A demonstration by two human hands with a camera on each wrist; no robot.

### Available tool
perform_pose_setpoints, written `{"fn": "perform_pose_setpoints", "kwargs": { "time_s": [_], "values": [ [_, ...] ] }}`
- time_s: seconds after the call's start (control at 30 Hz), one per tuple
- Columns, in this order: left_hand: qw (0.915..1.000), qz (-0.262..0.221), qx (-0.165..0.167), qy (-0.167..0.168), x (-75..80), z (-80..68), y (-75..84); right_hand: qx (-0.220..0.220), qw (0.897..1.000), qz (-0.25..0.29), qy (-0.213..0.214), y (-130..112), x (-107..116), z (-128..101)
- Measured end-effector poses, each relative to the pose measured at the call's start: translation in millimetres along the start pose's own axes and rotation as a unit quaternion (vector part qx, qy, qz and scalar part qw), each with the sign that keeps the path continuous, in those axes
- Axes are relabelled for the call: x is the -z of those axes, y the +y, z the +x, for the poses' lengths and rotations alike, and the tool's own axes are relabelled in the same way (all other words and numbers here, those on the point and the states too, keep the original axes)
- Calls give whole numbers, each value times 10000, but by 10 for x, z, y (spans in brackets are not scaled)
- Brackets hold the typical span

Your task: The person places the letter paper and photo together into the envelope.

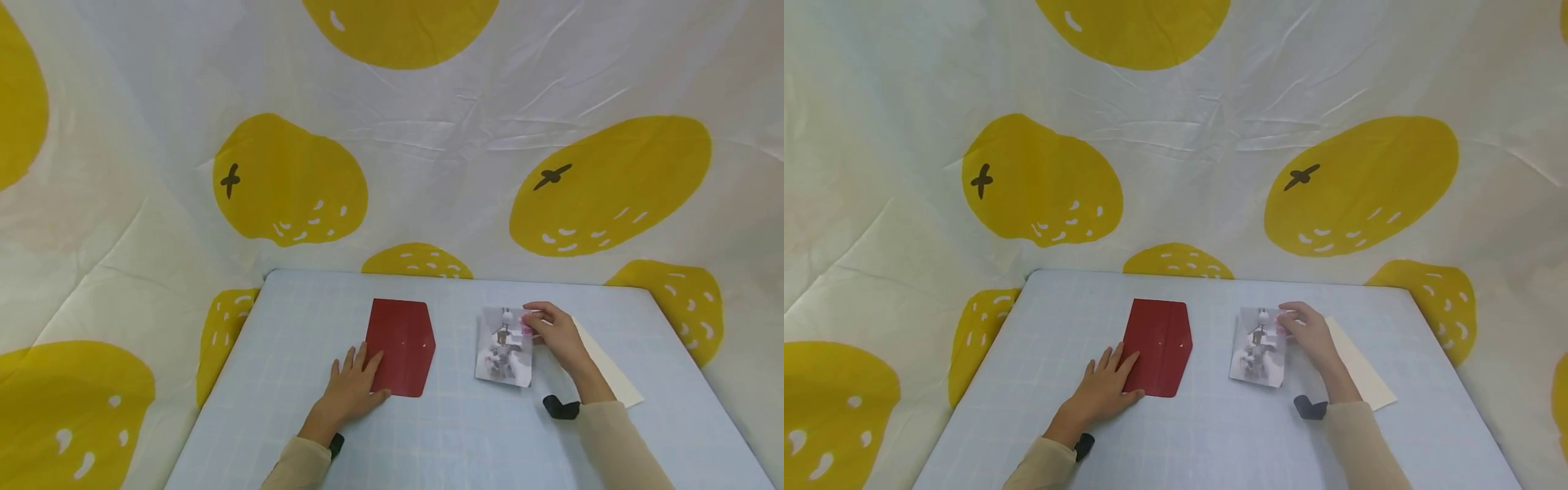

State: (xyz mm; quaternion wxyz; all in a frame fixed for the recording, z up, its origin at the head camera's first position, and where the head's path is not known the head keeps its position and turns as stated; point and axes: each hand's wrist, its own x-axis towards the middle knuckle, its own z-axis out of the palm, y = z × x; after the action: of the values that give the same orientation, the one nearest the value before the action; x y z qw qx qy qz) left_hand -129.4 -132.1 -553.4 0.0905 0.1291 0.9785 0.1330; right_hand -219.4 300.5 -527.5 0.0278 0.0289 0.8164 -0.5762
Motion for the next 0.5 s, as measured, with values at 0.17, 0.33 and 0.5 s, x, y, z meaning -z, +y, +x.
{"fn": "perform_pose_setpoints", "kwargs": {
  "time_s": [0.17,0.33,0.5],
  "values": [
    [10000,-36,2,6,11,-7,9,-144,9983,476,295,-54,-61,-41],
    [10000,-17,-32,21,28,-16,16,-266,9929,936,686,-71,-146,-34],
    [10000,-43,-50,11,38,-20,22,-326,9883,1243,823,-73,-270,5]
  ]
}}
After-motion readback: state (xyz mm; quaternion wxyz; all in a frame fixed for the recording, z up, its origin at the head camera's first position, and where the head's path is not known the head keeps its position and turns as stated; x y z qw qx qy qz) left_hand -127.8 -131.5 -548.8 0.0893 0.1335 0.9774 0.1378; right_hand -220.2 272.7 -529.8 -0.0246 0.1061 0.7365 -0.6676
